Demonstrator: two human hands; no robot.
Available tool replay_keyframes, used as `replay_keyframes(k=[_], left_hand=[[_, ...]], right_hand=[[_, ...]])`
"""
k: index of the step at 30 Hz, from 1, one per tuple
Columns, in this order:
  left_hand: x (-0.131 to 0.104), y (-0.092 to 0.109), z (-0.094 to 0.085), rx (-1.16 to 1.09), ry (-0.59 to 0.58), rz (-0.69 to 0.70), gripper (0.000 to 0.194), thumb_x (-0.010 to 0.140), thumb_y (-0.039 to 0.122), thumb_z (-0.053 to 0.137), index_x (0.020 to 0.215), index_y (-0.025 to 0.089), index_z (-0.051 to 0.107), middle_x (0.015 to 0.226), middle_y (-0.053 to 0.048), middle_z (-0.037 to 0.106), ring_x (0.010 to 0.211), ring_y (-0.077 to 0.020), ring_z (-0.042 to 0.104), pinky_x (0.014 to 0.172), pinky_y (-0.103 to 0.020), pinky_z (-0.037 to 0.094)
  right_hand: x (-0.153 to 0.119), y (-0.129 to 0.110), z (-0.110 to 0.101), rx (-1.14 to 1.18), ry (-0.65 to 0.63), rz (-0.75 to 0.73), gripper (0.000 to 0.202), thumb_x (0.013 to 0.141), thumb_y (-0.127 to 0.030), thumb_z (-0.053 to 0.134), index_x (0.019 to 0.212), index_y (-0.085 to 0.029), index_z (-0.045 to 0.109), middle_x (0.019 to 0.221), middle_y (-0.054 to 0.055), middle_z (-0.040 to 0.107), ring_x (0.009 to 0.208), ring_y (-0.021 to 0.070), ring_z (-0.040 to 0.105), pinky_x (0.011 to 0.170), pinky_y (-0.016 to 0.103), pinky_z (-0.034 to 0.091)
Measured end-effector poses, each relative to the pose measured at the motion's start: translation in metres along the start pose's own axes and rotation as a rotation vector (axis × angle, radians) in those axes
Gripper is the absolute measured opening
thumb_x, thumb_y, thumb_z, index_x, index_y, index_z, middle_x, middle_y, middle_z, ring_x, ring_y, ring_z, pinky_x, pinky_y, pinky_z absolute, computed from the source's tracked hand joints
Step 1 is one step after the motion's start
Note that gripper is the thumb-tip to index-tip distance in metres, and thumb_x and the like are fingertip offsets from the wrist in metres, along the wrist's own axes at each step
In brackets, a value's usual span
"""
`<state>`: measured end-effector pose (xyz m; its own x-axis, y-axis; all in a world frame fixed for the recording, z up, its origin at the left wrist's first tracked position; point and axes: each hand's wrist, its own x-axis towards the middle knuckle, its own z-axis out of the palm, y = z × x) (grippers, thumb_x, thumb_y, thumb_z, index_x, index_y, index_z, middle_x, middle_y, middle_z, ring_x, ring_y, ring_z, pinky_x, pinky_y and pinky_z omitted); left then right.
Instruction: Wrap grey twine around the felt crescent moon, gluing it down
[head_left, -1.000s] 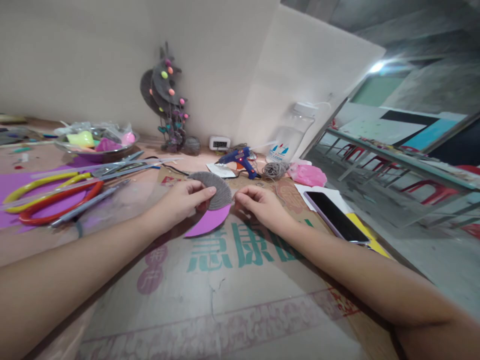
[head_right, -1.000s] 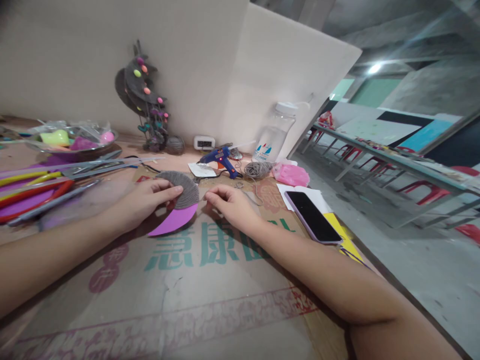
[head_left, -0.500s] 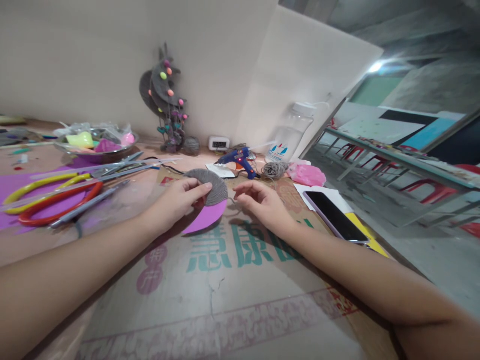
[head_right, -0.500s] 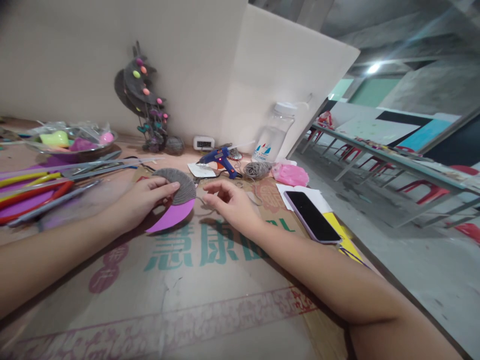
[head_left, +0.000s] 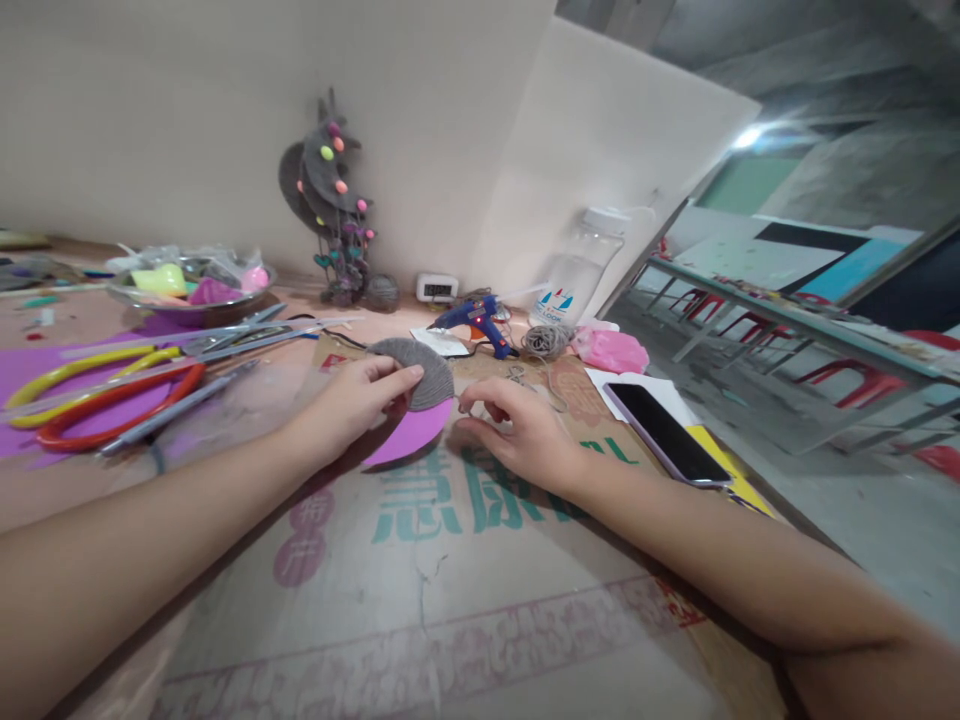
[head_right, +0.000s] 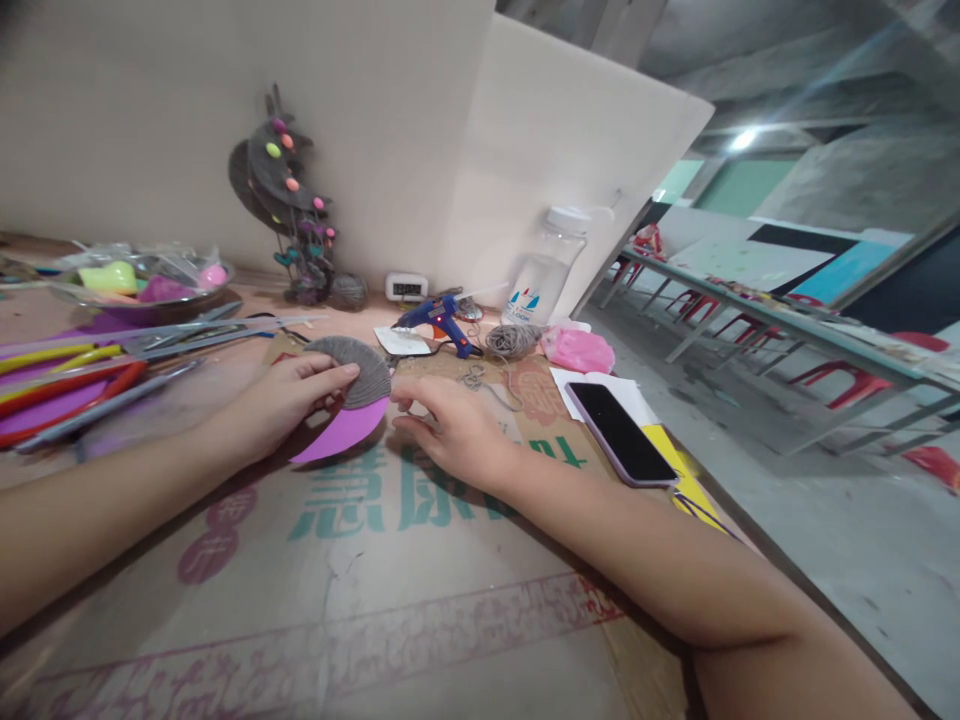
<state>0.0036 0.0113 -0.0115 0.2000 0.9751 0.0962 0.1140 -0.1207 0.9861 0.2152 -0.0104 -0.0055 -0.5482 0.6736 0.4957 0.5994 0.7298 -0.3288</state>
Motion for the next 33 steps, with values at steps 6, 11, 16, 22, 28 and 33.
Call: replay_keyframes(k=[6,11,16,22,28,33], left_hand=[[-0.002,0.003,0.001,0.018,0.008,-0.013,0.032,0.075,0.041,0.059,0.057,0.016,0.053,0.054,0.003,0.049,0.052,-0.0098,0.044,0.050,-0.023,0.032],[-0.002,0.004,0.000,0.041,0.006,-0.001,0.032,0.076,0.040,0.058,0.056,0.016,0.052,0.054,0.003,0.048,0.051,-0.0098,0.044,0.050,-0.023,0.031],[-0.002,0.004,0.000,0.042,0.003,-0.023,0.033,0.076,0.041,0.058,0.056,0.016,0.050,0.054,0.004,0.045,0.049,-0.0088,0.041,0.047,-0.022,0.029],[-0.002,0.004,0.001,0.054,0.014,-0.032,0.033,0.077,0.039,0.057,0.057,0.016,0.048,0.054,0.005,0.044,0.047,-0.0067,0.038,0.043,-0.020,0.026],[-0.004,0.007,0.002,0.038,0.029,-0.075,0.032,0.078,0.038,0.057,0.057,0.017,0.045,0.050,0.007,0.040,0.041,-0.0053,0.033,0.040,-0.021,0.021],[-0.004,0.007,0.002,0.024,0.038,-0.061,0.032,0.078,0.039,0.057,0.058,0.016,0.046,0.051,0.006,0.041,0.043,-0.0053,0.034,0.041,-0.020,0.022]], right_hand=[[0.001,0.000,-0.002,-0.013,-0.048,-0.063,0.021,0.091,-0.022,0.047,0.103,-0.024,0.064,0.091,0.002,0.070,0.082,0.0149,0.061,0.074,0.028,0.045],[0.000,0.003,0.000,0.042,-0.015,-0.028,0.021,0.090,-0.026,0.050,0.102,-0.025,0.067,0.092,0.001,0.072,0.084,0.0147,0.064,0.075,0.027,0.047],[0.000,0.006,0.001,0.024,-0.006,-0.116,0.018,0.089,-0.024,0.052,0.096,-0.026,0.068,0.090,0.002,0.070,0.082,0.0136,0.062,0.075,0.028,0.047],[-0.006,-0.001,-0.011,-0.072,0.285,-0.327,0.016,0.082,-0.015,0.059,0.092,-0.024,0.069,0.086,0.003,0.050,0.074,0.0107,0.052,0.059,0.023,0.044],[-0.010,-0.024,-0.022,-0.267,0.170,-0.942,0.010,0.079,-0.026,0.064,0.085,-0.018,0.068,0.082,0.002,0.060,0.064,0.0116,0.052,0.053,0.026,0.045],[-0.010,-0.040,-0.026,-0.142,0.080,-0.894,0.024,0.090,-0.033,0.049,0.077,-0.015,0.059,0.085,0.009,0.069,0.069,0.0153,0.060,0.057,0.029,0.050]])
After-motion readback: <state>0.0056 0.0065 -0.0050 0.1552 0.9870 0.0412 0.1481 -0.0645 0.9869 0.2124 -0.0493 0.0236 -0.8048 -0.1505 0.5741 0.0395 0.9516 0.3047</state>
